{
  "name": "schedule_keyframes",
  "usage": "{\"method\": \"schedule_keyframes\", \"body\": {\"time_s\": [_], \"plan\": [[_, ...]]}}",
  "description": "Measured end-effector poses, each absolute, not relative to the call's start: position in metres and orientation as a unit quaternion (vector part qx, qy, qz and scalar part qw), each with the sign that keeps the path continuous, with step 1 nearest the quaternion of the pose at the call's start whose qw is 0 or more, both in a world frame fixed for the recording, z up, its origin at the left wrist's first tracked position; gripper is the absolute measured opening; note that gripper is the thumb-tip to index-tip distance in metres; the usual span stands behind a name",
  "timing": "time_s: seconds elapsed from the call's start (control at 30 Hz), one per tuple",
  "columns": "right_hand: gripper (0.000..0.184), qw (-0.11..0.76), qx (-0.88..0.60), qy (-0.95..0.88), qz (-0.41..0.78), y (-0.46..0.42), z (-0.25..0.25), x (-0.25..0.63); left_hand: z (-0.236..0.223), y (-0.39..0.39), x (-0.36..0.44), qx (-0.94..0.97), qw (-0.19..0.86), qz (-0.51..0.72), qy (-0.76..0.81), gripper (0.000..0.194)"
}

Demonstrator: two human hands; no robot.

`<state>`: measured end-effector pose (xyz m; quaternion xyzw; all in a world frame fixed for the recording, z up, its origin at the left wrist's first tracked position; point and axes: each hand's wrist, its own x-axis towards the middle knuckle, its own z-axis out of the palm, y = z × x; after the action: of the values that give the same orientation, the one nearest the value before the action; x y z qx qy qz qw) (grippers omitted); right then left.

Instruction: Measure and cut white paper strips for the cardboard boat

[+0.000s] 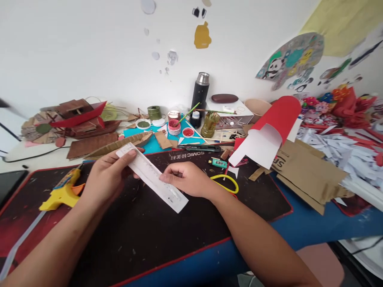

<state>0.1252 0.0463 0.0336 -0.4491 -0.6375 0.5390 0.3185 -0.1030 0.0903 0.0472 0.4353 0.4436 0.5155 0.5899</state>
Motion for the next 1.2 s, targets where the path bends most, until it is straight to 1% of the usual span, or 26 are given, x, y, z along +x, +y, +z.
{"method": "schedule_keyframes", "body": {"time_s": [0.07, 0.13, 0.2, 0.27, 0.33, 0.43, 0.53, 0.6, 0.67, 0.73, 0.8, 0.93, 1.03, 1.1, 1.2], "plan": [[0.041, 0.345, -0.447, -0.600, 0.567, 0.049, 0.033, 0.127, 0.049, 0.094, -0.105, 0.424, 0.584, 0.530, 0.445, 0.038], [0.041, 0.374, -0.459, -0.576, 0.564, 0.050, 0.035, 0.130, 0.050, 0.098, -0.107, 0.415, 0.579, 0.541, 0.446, 0.034], [0.040, 0.395, -0.477, -0.575, 0.534, 0.050, 0.039, 0.136, 0.050, 0.102, -0.109, 0.408, 0.576, 0.552, 0.444, 0.031], [0.037, 0.391, -0.503, -0.592, 0.492, 0.046, 0.044, 0.144, 0.049, 0.105, -0.112, 0.400, 0.574, 0.562, 0.442, 0.026], [0.032, 0.352, -0.546, -0.625, 0.432, 0.041, 0.050, 0.155, 0.048, 0.108, -0.116, 0.390, 0.573, 0.571, 0.440, 0.022], [0.026, 0.253, -0.603, -0.683, 0.324, 0.029, 0.059, 0.172, 0.049, 0.113, -0.121, 0.370, 0.572, 0.588, 0.436, 0.020], [0.021, 0.173, -0.637, -0.700, 0.271, 0.017, 0.068, 0.186, 0.051, 0.117, -0.126, 0.352, 0.567, 0.610, 0.428, 0.014], [0.015, 0.103, -0.652, -0.709, 0.249, 0.010, 0.073, 0.191, 0.051, 0.119, -0.128, 0.344, 0.565, 0.619, 0.423, 0.010], [0.017, 0.027, -0.655, -0.719, 0.231, 0.003, 0.074, 0.193, 0.051, 0.121, -0.130, 0.339, 0.564, 0.625, 0.420, 0.008], [0.025, -0.026, -0.654, -0.727, 0.208, -0.002, 0.071, 0.192, 0.051, 0.122, -0.132, 0.336, 0.562, 0.629, 0.418, 0.008], [0.029, -0.042, -0.656, -0.730, 0.184, -0.006, 0.065, 0.188, 0.051, 0.122, -0.133, 0.336, 0.563, 0.628, 0.419, 0.009], [0.024, -0.030, -0.655, -0.733, 0.182, -0.010, 0.060, 0.182, 0.051, 0.122, -0.132, 0.333, 0.566, 0.622, 0.426, 0.011], [0.019, -0.025, -0.660, -0.730, 0.177, -0.011, 0.066, 0.186, 0.051, 0.121, -0.130, 0.333, 0.569, 0.618, 0.429, 0.015], [0.019, -0.029, -0.680, -0.717, 0.149, -0.010, 0.073, 0.195, 0.050, 0.120, -0.129, 0.335, 0.573, 0.613, 0.429, 0.019], [0.023, -0.053, -0.706, -0.699, 0.104, -0.009, 0.080, 0.216, 0.051, 0.119, -0.128, 0.334, 0.576, 0.611, 0.429, 0.020]]}}
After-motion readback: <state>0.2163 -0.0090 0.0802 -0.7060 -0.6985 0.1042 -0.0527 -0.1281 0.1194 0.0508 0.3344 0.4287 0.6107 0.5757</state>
